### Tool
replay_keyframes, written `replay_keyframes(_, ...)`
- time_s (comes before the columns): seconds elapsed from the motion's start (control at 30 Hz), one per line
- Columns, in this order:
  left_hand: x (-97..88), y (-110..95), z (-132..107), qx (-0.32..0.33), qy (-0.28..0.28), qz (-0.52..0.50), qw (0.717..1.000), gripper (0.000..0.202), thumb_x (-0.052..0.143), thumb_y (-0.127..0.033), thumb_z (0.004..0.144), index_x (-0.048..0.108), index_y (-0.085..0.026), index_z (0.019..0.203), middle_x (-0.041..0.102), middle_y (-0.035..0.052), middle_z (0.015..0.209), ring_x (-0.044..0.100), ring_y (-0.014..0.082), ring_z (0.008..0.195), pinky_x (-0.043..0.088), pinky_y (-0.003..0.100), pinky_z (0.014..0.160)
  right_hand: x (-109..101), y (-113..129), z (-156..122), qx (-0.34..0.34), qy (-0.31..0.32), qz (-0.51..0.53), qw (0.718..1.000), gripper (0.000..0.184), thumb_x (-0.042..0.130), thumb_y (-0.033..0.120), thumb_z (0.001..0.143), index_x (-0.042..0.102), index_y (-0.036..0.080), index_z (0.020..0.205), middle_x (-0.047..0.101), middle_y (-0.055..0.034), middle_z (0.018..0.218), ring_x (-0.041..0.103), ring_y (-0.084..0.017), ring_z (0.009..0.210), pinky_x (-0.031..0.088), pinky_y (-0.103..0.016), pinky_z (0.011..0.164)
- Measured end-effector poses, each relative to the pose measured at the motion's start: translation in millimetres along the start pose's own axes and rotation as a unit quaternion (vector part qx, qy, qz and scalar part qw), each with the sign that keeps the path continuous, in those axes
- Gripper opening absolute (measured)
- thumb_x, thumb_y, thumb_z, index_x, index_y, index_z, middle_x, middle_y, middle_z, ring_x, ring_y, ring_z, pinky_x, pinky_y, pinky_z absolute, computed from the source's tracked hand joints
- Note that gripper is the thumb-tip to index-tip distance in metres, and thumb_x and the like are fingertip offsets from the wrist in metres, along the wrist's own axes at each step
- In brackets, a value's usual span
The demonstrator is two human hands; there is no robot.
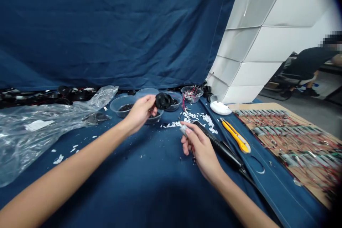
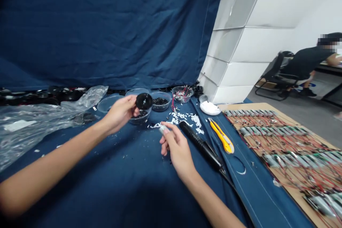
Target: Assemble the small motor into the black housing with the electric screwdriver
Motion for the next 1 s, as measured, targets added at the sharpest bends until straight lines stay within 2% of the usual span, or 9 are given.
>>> replay_keyframes(0.13,7.6,46.6,-71.3,-0.087,-0.001,-0.147,0.985,0.020,0.064,-0.030,0.086,0.056,-0.013,0.083,0.055,0.0021,0.072,0.051,0.0102,0.064,0.040,0.023,0.060,8.7,5.1,-9.6,-0.047,0.021,-0.047,0.998,0.049,0.056,0.047,0.089,0.052,0.020,0.129,0.056,0.0010,0.076,0.052,-0.007,0.053,0.042,-0.020,0.051)
replay_keyframes(0.27,4.6,81.3,-102.7,-0.119,-0.027,-0.168,0.978,0.018,0.064,-0.029,0.087,0.058,-0.013,0.089,0.060,0.0039,0.080,0.059,0.0119,0.074,0.044,0.023,0.067,10.7,2.1,-18.2,-0.097,0.013,-0.130,0.987,0.040,0.064,0.043,0.084,0.050,0.021,0.114,0.054,0.0028,0.074,0.053,-0.009,0.055,0.046,-0.022,0.053)
replay_keyframes(0.33,3.5,90.1,-106.8,-0.119,-0.027,-0.156,0.980,0.018,0.063,-0.030,0.089,0.058,-0.013,0.092,0.062,0.0052,0.084,0.061,0.0128,0.078,0.045,0.023,0.070,11.0,-0.9,-20.3,-0.112,0.007,-0.172,0.979,0.035,0.066,0.042,0.083,0.049,0.021,0.105,0.054,0.0025,0.075,0.053,-0.009,0.057,0.047,-0.023,0.055)
replay_keyframes(0.43,5.4,95.1,-107.2,-0.119,-0.009,-0.150,0.981,0.018,0.061,-0.030,0.090,0.058,-0.013,0.093,0.064,0.0065,0.087,0.063,0.0142,0.083,0.047,0.024,0.073,12.0,-3.1,-21.1,-0.130,0.003,-0.218,0.967,0.032,0.066,0.040,0.084,0.051,0.021,0.104,0.053,0.0014,0.076,0.053,-0.010,0.061,0.048,-0.023,0.059)
replay_keyframes(0.63,7.7,93.7,-108.4,-0.123,0.006,-0.146,0.982,0.018,0.063,-0.028,0.089,0.056,-0.013,0.096,0.065,0.0074,0.091,0.064,0.0164,0.089,0.049,0.027,0.076,14.6,-7.6,-20.7,-0.135,0.026,-0.248,0.959,0.030,0.063,0.040,0.087,0.053,0.022,0.108,0.054,-0.0001,0.078,0.055,-0.012,0.065,0.050,-0.025,0.064)
replay_keyframes(0.8,11.1,89.1,-110.7,-0.109,0.025,-0.127,0.986,0.021,0.064,-0.031,0.088,0.056,-0.013,0.095,0.065,0.0074,0.090,0.064,0.0170,0.089,0.049,0.028,0.077,15.0,-12.3,-21.0,-0.144,0.031,-0.265,0.953,0.032,0.060,0.040,0.089,0.052,0.023,0.115,0.056,-0.0022,0.085,0.057,-0.013,0.072,0.052,-0.028,0.070)
replay_keyframes(1.0,14.3,87.9,-112.5,-0.101,0.034,-0.101,0.989,0.026,0.065,-0.036,0.086,0.055,-0.013,0.094,0.062,0.0053,0.089,0.063,0.0165,0.088,0.049,0.029,0.079,16.4,-16.6,-19.5,-0.138,0.035,-0.277,0.950,0.032,0.061,0.042,0.089,0.051,0.024,0.113,0.057,-0.0017,0.087,0.058,-0.013,0.074,0.053,-0.028,0.072)
Point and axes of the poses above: each hand's wrist, its own z-axis towards the middle knuckle, its own x-axis out of the palm, y = z × x, the point moved 8 cm from there along z, towards the middle knuckle
